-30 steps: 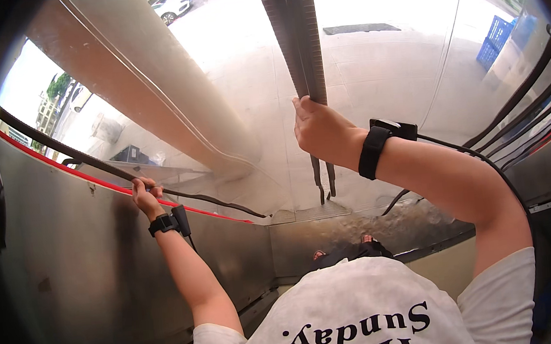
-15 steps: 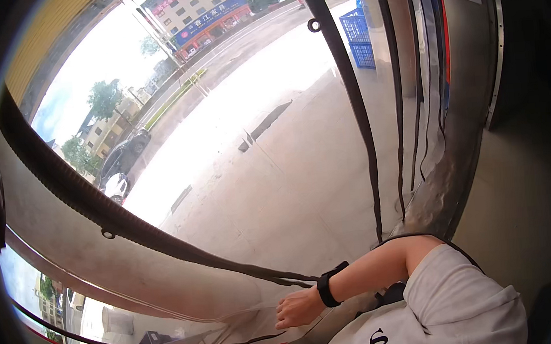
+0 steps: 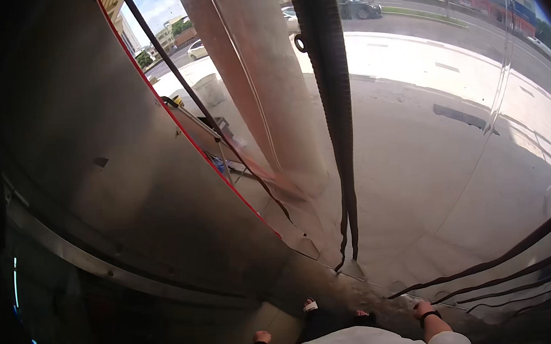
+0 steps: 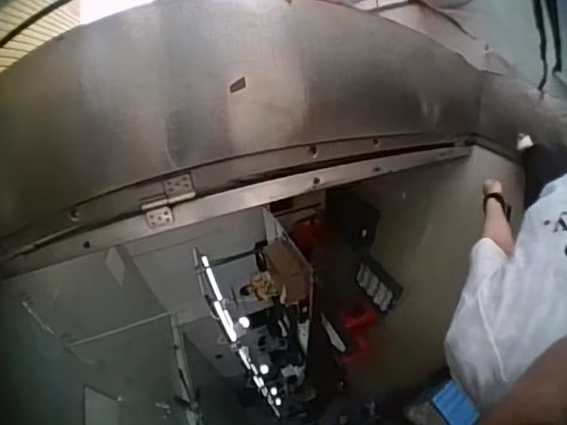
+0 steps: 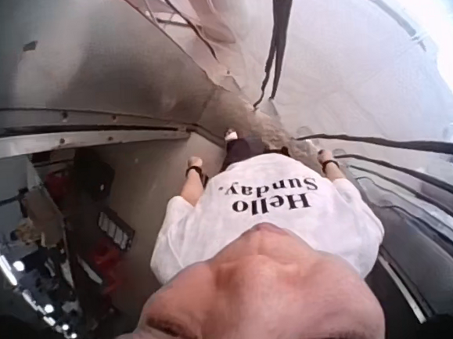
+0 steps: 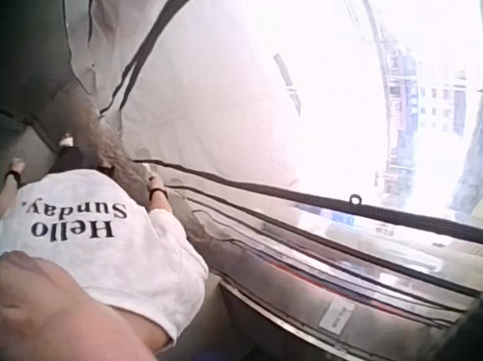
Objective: Assembling toy figures by attaching heads and bodies at an assembly table.
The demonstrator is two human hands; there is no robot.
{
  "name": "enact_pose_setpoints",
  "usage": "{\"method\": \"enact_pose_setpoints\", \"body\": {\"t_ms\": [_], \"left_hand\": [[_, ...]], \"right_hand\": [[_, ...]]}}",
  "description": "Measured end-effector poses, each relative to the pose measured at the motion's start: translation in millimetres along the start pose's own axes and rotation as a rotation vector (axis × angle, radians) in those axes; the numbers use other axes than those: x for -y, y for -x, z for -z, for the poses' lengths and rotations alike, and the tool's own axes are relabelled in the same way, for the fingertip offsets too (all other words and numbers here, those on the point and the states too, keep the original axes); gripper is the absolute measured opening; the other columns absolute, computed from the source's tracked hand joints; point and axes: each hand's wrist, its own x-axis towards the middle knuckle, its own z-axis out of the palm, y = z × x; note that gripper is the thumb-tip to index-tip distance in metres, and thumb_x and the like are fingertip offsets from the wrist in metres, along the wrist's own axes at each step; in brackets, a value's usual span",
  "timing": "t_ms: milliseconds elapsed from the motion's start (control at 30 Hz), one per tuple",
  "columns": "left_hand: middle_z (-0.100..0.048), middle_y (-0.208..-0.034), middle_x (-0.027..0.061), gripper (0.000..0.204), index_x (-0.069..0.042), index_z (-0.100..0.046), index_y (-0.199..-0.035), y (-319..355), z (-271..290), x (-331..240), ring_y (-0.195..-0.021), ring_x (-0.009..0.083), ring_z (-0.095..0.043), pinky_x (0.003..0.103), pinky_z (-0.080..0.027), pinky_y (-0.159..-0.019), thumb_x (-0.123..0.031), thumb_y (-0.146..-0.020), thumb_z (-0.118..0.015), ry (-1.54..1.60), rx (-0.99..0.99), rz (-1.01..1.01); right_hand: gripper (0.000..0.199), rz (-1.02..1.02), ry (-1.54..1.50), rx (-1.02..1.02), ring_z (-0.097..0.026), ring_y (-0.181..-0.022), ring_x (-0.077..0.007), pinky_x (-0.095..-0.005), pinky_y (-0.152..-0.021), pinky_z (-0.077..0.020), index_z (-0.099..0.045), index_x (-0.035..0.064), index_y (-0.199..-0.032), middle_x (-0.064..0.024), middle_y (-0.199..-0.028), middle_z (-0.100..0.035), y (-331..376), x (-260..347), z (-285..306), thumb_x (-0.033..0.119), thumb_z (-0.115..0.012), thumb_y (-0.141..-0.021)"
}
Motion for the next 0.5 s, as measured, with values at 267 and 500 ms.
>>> {"method": "enact_pose_setpoints", "body": {"t_ms": [267,500], "left_hand": [[-0.064,-0.088,0.0138,0.018,-0.001,-0.064,-0.084,200.3,-29.2,238.1,-0.087,0.024,-0.061,0.034,-0.047,-0.078,-0.01,-0.071,-0.056,0.284,-0.248,0.709],[-0.065,-0.08,0.0146,0.02,-0.001,-0.066,-0.078,230.4,-111.2,311.7,-0.085,0.0228,-0.062,0.031,-0.045,-0.081,-0.011,-0.066,-0.055,0.48,-0.289,0.654]], "right_hand": [[0.023,0.22,0.317,0.233,-0.058,-0.095,-0.03,-0.0367,-0.085,-0.0455,-0.068,0.0132,-0.09,-0.0156,-0.097,-0.062,-20.7,25.5,-21.5,0.014,-0.057,-0.07],[0.024,0.574,0.008,-0.143,-0.06,-0.085,-0.0337,-0.0396,-0.079,-0.0475,-0.066,0.0081,-0.09,-0.0207,-0.089,-0.062,0.6,258.8,1.4,0.008,-0.05,-0.072]]}}
